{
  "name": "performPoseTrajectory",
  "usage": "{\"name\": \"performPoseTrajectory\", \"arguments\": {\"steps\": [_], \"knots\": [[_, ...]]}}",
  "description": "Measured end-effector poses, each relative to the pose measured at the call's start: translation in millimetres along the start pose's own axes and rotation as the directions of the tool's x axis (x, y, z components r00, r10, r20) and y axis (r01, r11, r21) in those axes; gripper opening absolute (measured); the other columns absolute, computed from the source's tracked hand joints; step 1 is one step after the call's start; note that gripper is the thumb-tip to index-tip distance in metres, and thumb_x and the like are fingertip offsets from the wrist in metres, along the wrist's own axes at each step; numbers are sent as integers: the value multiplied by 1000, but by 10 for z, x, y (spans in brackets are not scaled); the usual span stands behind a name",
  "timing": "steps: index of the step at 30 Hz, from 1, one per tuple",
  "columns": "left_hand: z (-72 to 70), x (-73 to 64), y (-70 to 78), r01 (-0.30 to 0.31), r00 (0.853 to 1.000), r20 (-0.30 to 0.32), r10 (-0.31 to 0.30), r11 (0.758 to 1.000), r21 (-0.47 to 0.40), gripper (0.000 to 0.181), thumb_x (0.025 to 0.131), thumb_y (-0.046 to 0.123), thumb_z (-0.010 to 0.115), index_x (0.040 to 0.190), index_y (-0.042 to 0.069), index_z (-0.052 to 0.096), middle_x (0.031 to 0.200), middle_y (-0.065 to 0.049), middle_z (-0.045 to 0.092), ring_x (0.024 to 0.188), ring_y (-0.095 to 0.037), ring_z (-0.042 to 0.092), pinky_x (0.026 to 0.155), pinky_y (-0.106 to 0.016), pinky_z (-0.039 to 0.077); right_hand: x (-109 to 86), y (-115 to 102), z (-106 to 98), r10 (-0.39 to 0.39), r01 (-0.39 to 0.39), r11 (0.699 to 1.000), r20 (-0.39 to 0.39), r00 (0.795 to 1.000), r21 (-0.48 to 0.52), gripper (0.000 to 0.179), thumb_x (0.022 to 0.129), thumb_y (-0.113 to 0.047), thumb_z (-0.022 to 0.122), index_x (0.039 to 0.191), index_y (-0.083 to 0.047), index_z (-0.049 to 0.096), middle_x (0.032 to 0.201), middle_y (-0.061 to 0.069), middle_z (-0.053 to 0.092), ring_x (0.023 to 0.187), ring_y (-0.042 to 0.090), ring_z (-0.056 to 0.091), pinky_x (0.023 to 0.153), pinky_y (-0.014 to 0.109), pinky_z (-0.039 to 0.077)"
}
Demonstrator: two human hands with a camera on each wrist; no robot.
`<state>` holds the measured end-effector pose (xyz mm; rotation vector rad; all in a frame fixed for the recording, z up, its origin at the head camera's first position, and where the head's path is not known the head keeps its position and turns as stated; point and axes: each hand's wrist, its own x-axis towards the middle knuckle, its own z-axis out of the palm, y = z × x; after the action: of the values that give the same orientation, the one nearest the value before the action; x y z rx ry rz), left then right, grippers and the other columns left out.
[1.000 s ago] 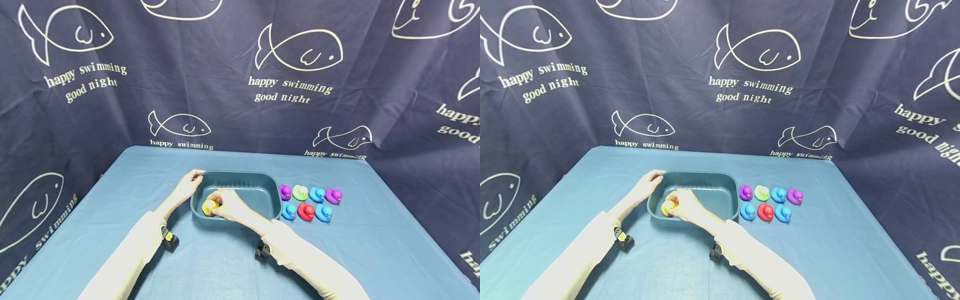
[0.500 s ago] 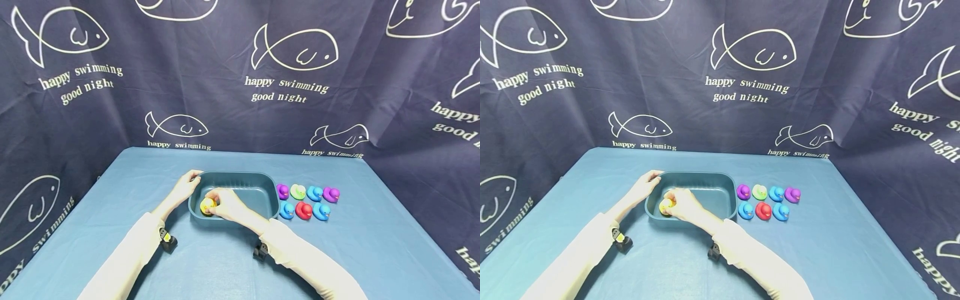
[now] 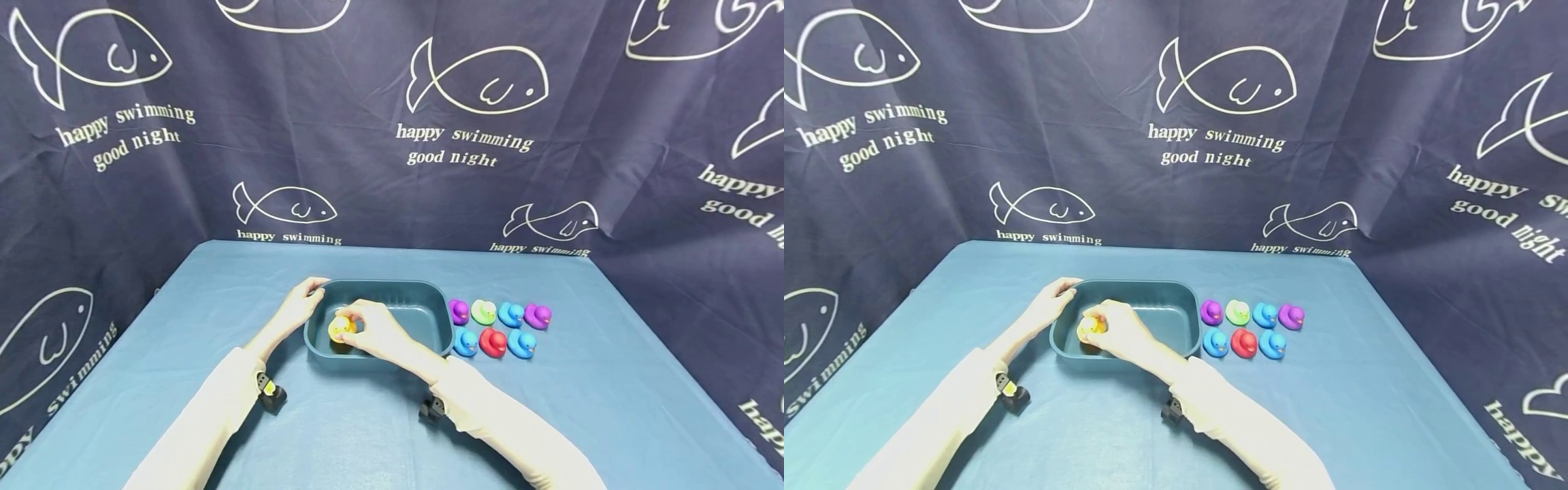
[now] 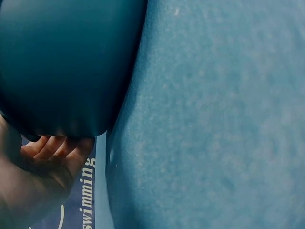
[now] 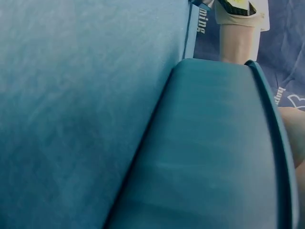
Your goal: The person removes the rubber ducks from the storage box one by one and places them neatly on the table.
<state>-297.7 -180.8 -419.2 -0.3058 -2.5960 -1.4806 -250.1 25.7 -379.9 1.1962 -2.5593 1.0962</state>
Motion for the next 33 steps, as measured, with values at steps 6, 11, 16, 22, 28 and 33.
{"name": "performPoseTrajectory", "arguments": {"steps": [6, 11, 16, 22, 28, 33], "knots": [[3, -7, -2, 10, 1000, -2, -10, 1000, -4, 32, 94, 7, 47, 124, -1, 55, 122, -21, 59, 112, -33, 56, 95, -45, 43, -59, -26, -64, -24, 24, 1000, 4, 1000, -21, 35, 78, -18, 75, 108, -2, 68, 94, 6, 66, 87, 19, 61, 81, 30, 50], [3, -5, -12, 28, 1000, 0, -28, 999, -22, 33, 92, 6, 49, 124, 0, 55, 123, -20, 59, 110, -31, 56, 92, -40, 44, -121, -60, -115, -59, 60, 997, 13, 998, -53, 35, 79, -21, 74, 110, -6, 67, 96, 4, 65, 88, 17, 61, 83, 30, 49], [0, -5, -21, 17, 1000, -3, -17, 1000, -17, 33, 92, 5, 49, 123, -1, 56, 122, -21, 59, 105, -29, 57, 87, -34, 45, -180, -83, -183, -55, 55, 996, 8, 998, -65, 37, 79, -21, 74, 113, -7, 66, 98, 3, 65, 90, 17, 61, 84, 30, 49], [6, -9, -20, 4, 1000, -7, -4, 1000, -22, 32, 92, 5, 49, 123, -1, 56, 122, -20, 60, 98, -24, 57, 81, -28, 45, -247, -110, -288, -13, 13, 999, -7, 1000, -38, 37, 78, -20, 75, 111, -7, 66, 98, 2, 66, 90, 17, 61, 83, 32, 50], [8, -9, -9, 19, 1000, 2, -18, 999, -37, 33, 92, 6, 49, 123, 0, 56, 122, -19, 60, 93, -22, 55, 78, -27, 44, -315, -100, -389, -25, 24, 999, -21, 999, -38, 33, 78, -20, 74, 108, -10, 67, 97, 0, 66, 90, 16, 61, 83, 33, 50], [3, -8, 8, 15, 1000, 0, -15, 1000, -25, 33, 92, 6, 48, 123, 0, 56, 121, -19, 60, 94, -22, 55, 79, -29, 44, -371, -66, -456, -26, 25, 999, -31, 999, -27, 32, 78, -20, 74, 108, -10, 67, 97, 0, 65, 90, 16, 60, 83, 37, 50]]}}
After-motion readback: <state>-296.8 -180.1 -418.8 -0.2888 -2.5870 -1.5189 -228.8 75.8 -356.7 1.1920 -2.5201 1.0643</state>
